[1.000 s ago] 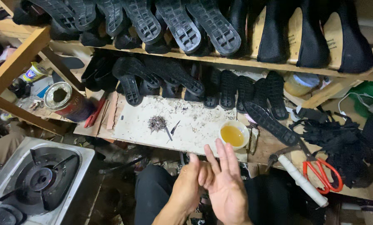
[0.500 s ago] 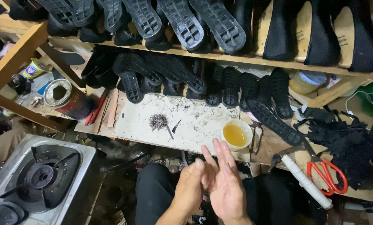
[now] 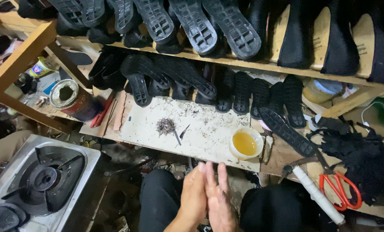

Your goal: The person sits at a workbench and applies glue by hand to the tread side of rubber shoe soles, dipping fingers into a cup of glue and spreading it over the sole surface. Finished soles are placed on the wooden rack above the bench, and new soles are taken from the rack to continue.

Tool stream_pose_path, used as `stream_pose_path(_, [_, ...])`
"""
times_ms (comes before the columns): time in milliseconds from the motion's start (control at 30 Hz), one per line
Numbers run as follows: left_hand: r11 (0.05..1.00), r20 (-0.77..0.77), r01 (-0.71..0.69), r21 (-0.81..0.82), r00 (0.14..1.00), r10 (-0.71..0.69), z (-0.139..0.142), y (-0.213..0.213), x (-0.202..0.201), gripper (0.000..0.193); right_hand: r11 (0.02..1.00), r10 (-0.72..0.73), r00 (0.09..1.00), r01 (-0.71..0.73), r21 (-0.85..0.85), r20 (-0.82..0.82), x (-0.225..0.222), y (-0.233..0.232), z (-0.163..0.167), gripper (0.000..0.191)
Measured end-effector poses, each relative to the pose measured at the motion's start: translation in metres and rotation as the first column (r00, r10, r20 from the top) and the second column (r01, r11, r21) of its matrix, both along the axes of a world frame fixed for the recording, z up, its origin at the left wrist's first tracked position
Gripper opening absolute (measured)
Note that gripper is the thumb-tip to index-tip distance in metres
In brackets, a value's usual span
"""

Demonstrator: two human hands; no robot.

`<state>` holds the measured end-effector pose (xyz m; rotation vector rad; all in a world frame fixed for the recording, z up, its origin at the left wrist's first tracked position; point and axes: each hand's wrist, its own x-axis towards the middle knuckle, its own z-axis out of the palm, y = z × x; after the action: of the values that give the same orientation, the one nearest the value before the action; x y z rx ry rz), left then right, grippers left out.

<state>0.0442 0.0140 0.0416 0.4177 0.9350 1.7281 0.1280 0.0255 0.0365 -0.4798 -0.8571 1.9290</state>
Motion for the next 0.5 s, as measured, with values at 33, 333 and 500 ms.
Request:
stream_pose_path(33, [0.999,0.112,-0.01,-0.038,0.994,0.014,-0.005,0.004,-0.006,0.035,0.998,0.019,0.999,-0.023,-0.066,-0.051,0.0,0.0,0.003,0.092])
stream_pose_path(333, [0.987,0.026,-0.058,0.148,0.998,0.055,0.017,0.002,-0.057,0.037,0.973,0.046,0.949,0.027,0.229,-0.311,0.03,0.027,0.065,0.082])
stream_pose_path(500, [0.921,-0.411,0.373,0.112,0.861,-0.299,0.054,-0.022,-0.043,0.041,0.937,0.003,0.983,0.062,0.344,-0.186,0.023,0.026,0.064,0.083])
